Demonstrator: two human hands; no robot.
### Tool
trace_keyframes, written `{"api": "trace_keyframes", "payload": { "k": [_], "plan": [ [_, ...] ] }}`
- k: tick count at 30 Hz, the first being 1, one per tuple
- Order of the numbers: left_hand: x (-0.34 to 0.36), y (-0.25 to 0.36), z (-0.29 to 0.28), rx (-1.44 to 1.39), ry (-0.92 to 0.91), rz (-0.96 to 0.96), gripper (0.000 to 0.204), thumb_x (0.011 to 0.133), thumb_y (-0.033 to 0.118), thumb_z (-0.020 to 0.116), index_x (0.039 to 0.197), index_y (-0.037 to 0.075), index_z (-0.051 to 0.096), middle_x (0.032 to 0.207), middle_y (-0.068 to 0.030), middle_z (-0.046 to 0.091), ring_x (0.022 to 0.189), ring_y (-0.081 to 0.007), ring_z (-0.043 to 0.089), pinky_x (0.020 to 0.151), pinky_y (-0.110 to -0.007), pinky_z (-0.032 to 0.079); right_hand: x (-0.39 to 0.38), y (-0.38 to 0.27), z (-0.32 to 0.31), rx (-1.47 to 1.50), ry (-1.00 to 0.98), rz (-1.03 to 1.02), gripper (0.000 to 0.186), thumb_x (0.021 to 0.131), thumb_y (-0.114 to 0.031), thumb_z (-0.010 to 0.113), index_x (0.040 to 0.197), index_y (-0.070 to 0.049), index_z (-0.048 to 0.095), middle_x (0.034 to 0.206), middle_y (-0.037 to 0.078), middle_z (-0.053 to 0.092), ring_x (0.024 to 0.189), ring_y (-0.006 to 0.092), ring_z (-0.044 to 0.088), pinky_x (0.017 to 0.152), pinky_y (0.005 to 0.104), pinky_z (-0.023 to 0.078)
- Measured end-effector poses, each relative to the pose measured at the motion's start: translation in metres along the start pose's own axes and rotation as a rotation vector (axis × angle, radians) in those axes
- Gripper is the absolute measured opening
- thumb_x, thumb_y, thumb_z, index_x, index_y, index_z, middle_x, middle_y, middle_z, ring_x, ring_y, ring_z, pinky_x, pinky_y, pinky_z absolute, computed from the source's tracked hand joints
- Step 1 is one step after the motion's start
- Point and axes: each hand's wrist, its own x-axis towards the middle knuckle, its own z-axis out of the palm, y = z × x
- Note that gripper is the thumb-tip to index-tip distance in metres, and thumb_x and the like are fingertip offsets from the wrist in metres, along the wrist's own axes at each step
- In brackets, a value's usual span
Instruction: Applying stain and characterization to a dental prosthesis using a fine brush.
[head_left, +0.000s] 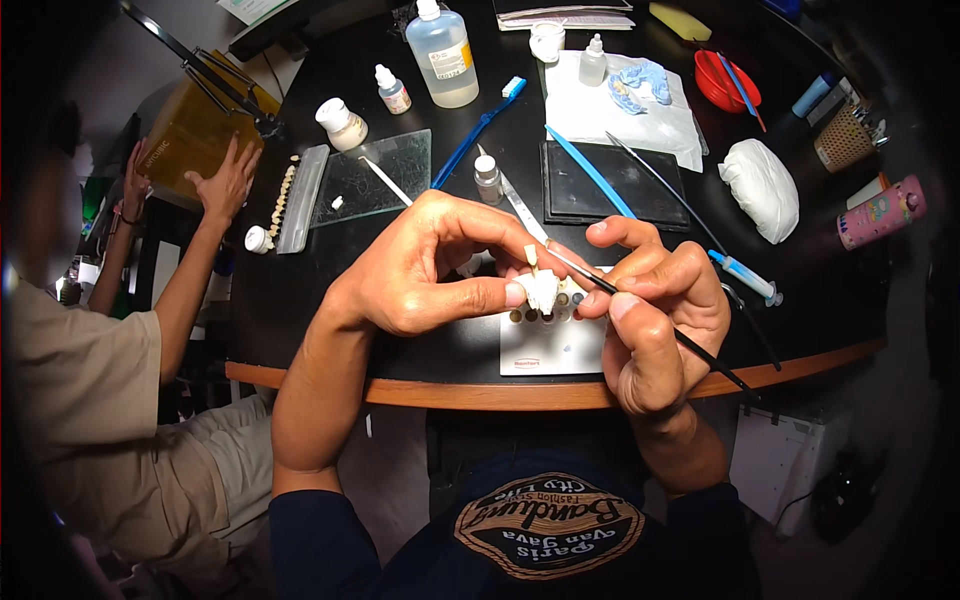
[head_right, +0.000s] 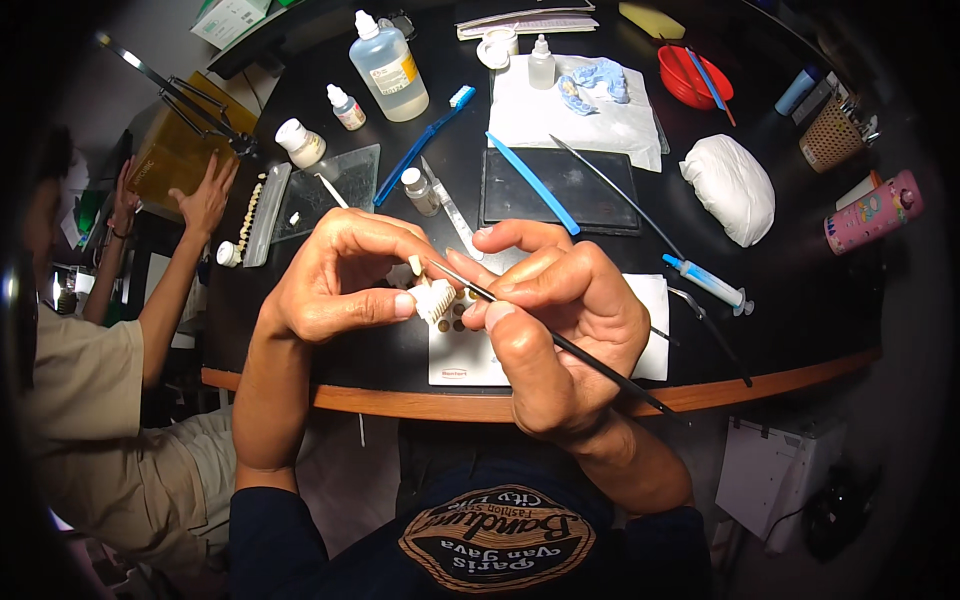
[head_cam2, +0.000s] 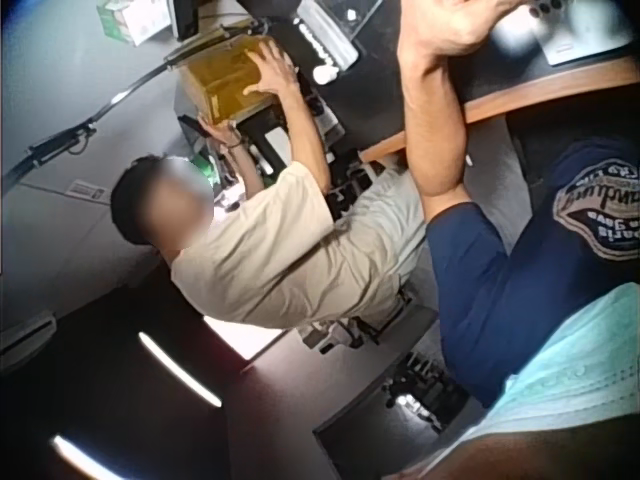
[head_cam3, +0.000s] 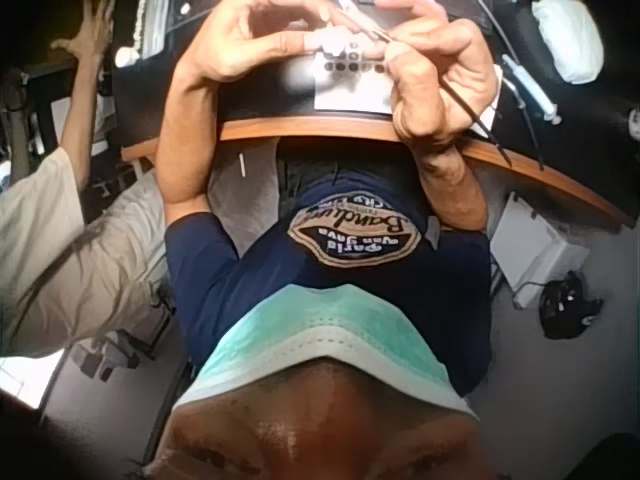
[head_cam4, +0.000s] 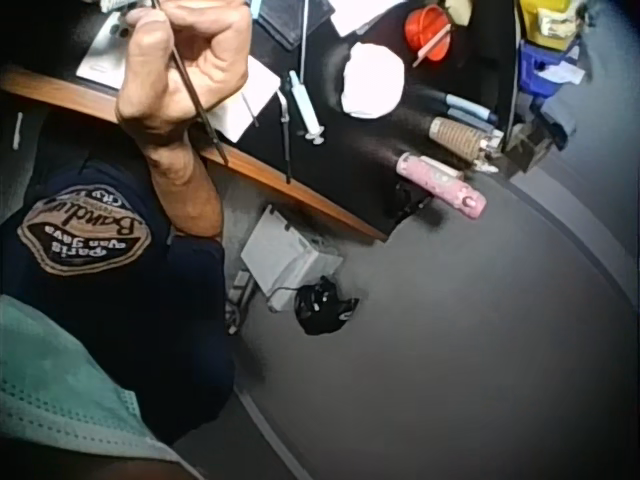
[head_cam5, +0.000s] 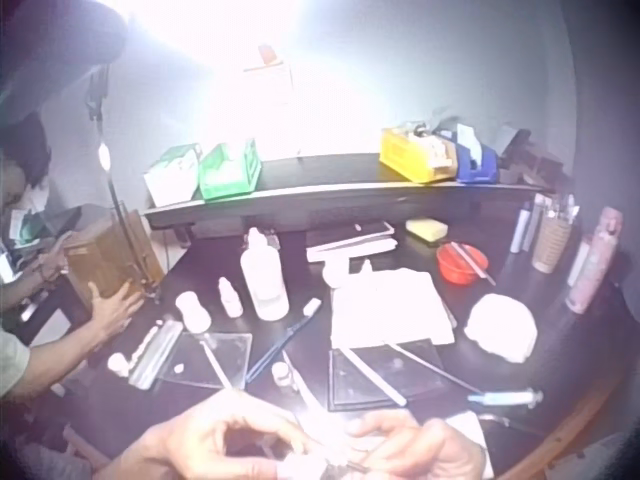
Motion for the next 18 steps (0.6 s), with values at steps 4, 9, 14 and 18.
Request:
{"api": "trace_keyframes", "payload": {
  "k": [4, 9, 14, 18],
  "plan": [
    [-0.0006, -0.0020, -0.0004, 0.010, 0.008, 0.012, 0.027, 0.080, 0.008, 0.076, 0.102, -0.009, 0.074, 0.097, -0.0185, 0.073, 0.091, -0.0226, 0.070, 0.085, -0.034, 0.053, -0.0001, -0.0019, 0.0022, -0.009, 0.018, 0.028, 0.007, 0.088, 0.003, 0.057, 0.094, 0.001, 0.055, 0.077, 0.015, 0.070, 0.110, 0.0305, 0.062, 0.102, 0.0554, 0.053],
    [-0.0005, -0.0010, -0.0010, 0.008, 0.000, 0.008, 0.027, 0.080, 0.007, 0.076, 0.101, -0.009, 0.074, 0.097, -0.0183, 0.073, 0.092, -0.0227, 0.070, 0.086, -0.034, 0.053, 0.0006, 0.0000, 0.0002, -0.031, -0.010, 0.012, 0.007, 0.088, 0.003, 0.057, 0.094, 0.001, 0.055, 0.076, 0.015, 0.070, 0.108, 0.0301, 0.063, 0.104, 0.0548, 0.052],
    [-0.0005, 0.0008, -0.0008, 0.020, 0.004, 0.017, 0.027, 0.079, 0.006, 0.075, 0.102, -0.009, 0.074, 0.096, -0.0184, 0.073, 0.092, -0.0228, 0.070, 0.087, -0.034, 0.053, 0.0000, 0.0008, 0.0001, -0.045, -0.013, 0.002, 0.007, 0.088, 0.001, 0.058, 0.095, 0.001, 0.056, 0.076, 0.016, 0.070, 0.108, 0.0299, 0.063, 0.104, 0.0545, 0.052],
    [-0.0001, -0.0002, -0.0012, 0.010, 0.002, -0.007, 0.029, 0.079, 0.006, 0.076, 0.104, -0.009, 0.074, 0.096, -0.0182, 0.073, 0.092, -0.0224, 0.069, 0.086, -0.034, 0.053, -0.0004, 0.0011, -0.0004, -0.042, -0.005, 0.005, 0.007, 0.089, 0.001, 0.058, 0.095, 0.001, 0.056, 0.076, 0.016, 0.071, 0.109, 0.0297, 0.063, 0.104, 0.0549, 0.052]
  ]
}}
